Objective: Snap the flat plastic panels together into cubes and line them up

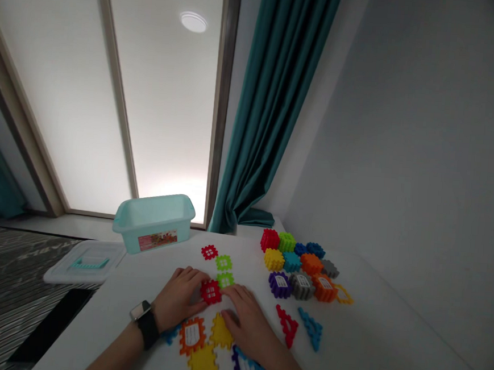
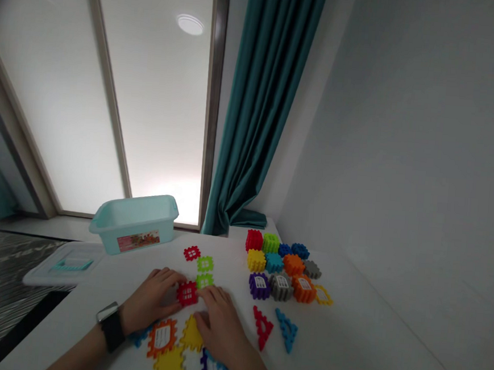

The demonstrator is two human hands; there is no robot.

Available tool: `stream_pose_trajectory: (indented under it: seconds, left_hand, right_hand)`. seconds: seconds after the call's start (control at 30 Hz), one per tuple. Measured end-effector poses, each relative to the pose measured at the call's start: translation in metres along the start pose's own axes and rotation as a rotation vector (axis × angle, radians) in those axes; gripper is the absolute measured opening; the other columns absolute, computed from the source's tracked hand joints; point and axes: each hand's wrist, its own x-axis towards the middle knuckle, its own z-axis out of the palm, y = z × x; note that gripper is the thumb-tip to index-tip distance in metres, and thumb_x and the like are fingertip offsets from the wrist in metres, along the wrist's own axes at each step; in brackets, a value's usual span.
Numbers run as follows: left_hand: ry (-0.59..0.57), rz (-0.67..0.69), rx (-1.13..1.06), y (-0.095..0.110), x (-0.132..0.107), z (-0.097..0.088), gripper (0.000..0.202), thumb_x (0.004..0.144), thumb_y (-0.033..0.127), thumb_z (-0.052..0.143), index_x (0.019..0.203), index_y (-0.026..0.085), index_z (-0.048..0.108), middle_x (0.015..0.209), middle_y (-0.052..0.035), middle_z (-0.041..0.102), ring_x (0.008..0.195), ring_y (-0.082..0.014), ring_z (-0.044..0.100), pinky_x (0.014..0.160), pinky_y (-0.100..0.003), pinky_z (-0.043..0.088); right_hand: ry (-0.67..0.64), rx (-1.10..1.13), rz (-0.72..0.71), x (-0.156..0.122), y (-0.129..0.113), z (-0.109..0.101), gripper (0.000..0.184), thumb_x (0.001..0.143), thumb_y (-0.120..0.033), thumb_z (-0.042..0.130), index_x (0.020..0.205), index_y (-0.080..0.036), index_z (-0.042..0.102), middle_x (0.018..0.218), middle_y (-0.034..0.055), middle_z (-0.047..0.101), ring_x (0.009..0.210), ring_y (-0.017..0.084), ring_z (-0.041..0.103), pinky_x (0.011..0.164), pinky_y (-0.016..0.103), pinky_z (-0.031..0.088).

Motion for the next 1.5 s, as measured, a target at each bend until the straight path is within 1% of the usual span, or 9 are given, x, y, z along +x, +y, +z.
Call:
stream_pose_trajectory:
  seconds: [0.2, 0.5, 0.57, 0.63, 0.77, 0.97, 1.13, 1.3, 1.5]
  left_hand:
    - [0.037, 0.065, -0.104, 0.005, 0.0, 0.0, 0.027, 0.081, 0.023, 0.072, 0.105, 0.023, 0.061, 0.108, -0.0046, 0.07, 0.103, -0.0263, 0.062, 0.092, -0.039, 0.043]
    - [0.047, 0.129, -0.156, 0.011, 0.0, 0.001, 0.018, 0.086, 0.027, 0.065, 0.103, 0.023, 0.06, 0.11, -0.0064, 0.07, 0.103, -0.026, 0.062, 0.094, -0.041, 0.046]
    - [0.058, 0.134, -0.15, 0.012, -0.001, 0.001, 0.022, 0.084, 0.024, 0.066, 0.105, 0.024, 0.06, 0.111, -0.0065, 0.069, 0.105, -0.0262, 0.061, 0.095, -0.042, 0.046]
    - [0.089, 0.124, -0.136, 0.012, -0.001, 0.002, 0.033, 0.08, 0.022, 0.069, 0.112, 0.024, 0.06, 0.115, -0.0076, 0.066, 0.108, -0.0272, 0.06, 0.096, -0.043, 0.046]
    - [0.132, 0.091, -0.1, 0.008, -0.002, 0.005, 0.055, 0.073, 0.027, 0.078, 0.123, 0.024, 0.056, 0.122, -0.0106, 0.061, 0.111, -0.0303, 0.058, 0.096, -0.045, 0.047]
    - [0.167, 0.1, -0.073, 0.004, -0.003, 0.007, 0.048, 0.073, 0.028, 0.078, 0.118, 0.023, 0.06, 0.118, -0.0101, 0.061, 0.107, -0.0298, 0.06, 0.093, -0.045, 0.05]
    - [0.194, 0.117, -0.086, 0.007, -0.002, 0.006, 0.053, 0.073, 0.023, 0.076, 0.122, 0.023, 0.058, 0.12, -0.0104, 0.06, 0.108, -0.0295, 0.059, 0.093, -0.044, 0.05]
    - [0.22, 0.127, -0.111, 0.007, -0.002, 0.008, 0.053, 0.075, 0.027, 0.077, 0.124, 0.023, 0.056, 0.118, -0.0101, 0.06, 0.106, -0.029, 0.059, 0.091, -0.044, 0.051]
    - [0.281, 0.135, -0.132, 0.008, -0.003, 0.011, 0.057, 0.072, 0.019, 0.074, 0.125, 0.022, 0.055, 0.12, -0.0107, 0.059, 0.106, -0.0292, 0.059, 0.092, -0.045, 0.051]
  right_hand:
    - [0.035, 0.052, 0.011, -0.001, 0.004, 0.002, 0.061, 0.082, -0.011, 0.057, 0.14, -0.026, 0.046, 0.138, 0.0086, 0.055, 0.129, 0.027, 0.05, 0.11, 0.046, 0.042]
    - [0.028, 0.091, -0.024, 0.002, 0.01, -0.001, 0.053, 0.082, -0.008, 0.058, 0.131, -0.029, 0.055, 0.129, 0.0062, 0.062, 0.122, 0.025, 0.056, 0.106, 0.044, 0.046]
    - [0.039, 0.099, -0.029, 0.003, 0.011, -0.002, 0.053, 0.081, -0.007, 0.058, 0.129, -0.029, 0.056, 0.127, 0.0062, 0.063, 0.121, 0.025, 0.057, 0.105, 0.044, 0.047]
    - [0.049, 0.115, -0.027, 0.003, 0.01, -0.002, 0.052, 0.081, -0.008, 0.058, 0.128, -0.029, 0.056, 0.127, 0.0063, 0.063, 0.121, 0.025, 0.057, 0.105, 0.044, 0.047]
    - [0.069, 0.149, -0.012, 0.003, 0.007, -0.004, 0.05, 0.081, -0.008, 0.058, 0.127, -0.027, 0.056, 0.127, 0.0068, 0.062, 0.122, 0.025, 0.056, 0.106, 0.044, 0.046]
    - [0.08, 0.166, -0.041, 0.004, 0.002, -0.006, 0.049, 0.082, -0.008, 0.057, 0.127, -0.027, 0.056, 0.129, 0.0066, 0.06, 0.123, 0.024, 0.054, 0.108, 0.044, 0.046]
    - [0.123, 0.159, -0.063, 0.004, 0.001, -0.005, 0.051, 0.083, -0.007, 0.056, 0.13, -0.027, 0.054, 0.13, 0.0071, 0.059, 0.124, 0.023, 0.054, 0.11, 0.045, 0.045]
    - [0.141, 0.168, -0.079, 0.003, 0.002, -0.004, 0.05, 0.085, -0.008, 0.056, 0.131, -0.027, 0.053, 0.131, 0.007, 0.058, 0.125, 0.023, 0.053, 0.111, 0.044, 0.044]
    - [0.176, 0.174, -0.086, 0.002, 0.0, -0.004, 0.051, 0.086, -0.008, 0.056, 0.132, -0.028, 0.051, 0.131, 0.0068, 0.057, 0.125, 0.023, 0.053, 0.111, 0.044, 0.044]
